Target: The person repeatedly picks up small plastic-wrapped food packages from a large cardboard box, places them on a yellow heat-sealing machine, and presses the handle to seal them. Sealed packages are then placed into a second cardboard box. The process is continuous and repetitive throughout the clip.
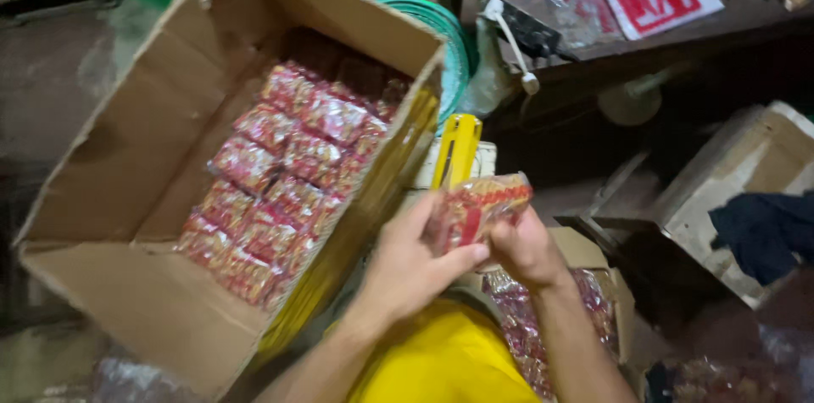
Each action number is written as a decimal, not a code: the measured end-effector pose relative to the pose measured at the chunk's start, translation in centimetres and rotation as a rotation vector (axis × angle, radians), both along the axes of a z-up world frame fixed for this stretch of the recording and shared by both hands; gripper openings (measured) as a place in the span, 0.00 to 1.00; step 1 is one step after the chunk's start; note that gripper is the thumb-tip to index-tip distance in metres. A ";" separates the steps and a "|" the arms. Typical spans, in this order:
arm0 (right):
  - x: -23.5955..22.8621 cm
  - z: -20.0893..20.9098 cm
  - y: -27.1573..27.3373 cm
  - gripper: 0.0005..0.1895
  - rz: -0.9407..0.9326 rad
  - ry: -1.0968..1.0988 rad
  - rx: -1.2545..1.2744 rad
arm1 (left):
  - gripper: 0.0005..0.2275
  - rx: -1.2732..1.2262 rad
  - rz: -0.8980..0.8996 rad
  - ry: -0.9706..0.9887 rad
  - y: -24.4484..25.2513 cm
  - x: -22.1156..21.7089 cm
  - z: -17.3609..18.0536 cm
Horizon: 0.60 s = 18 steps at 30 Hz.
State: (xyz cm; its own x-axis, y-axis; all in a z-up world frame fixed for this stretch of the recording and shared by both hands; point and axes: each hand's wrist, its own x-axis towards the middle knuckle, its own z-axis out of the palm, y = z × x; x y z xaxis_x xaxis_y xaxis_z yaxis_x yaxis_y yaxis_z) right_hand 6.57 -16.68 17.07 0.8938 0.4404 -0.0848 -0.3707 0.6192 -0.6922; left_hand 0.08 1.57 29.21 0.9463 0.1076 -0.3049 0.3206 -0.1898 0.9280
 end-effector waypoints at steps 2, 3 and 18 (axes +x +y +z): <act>0.2 2.2 1.4 0.46 0.148 -0.157 -0.030 | 0.25 -0.029 0.077 -0.094 3.0 -1.6 3.5; 0.0 3.2 2.2 0.55 0.287 -0.306 -0.061 | 0.22 -0.062 0.144 -0.179 4.4 -2.7 5.2; 0.0 -4.7 1.1 0.29 0.119 0.024 -0.631 | 0.13 0.737 1.410 0.181 44.9 -24.0 -13.0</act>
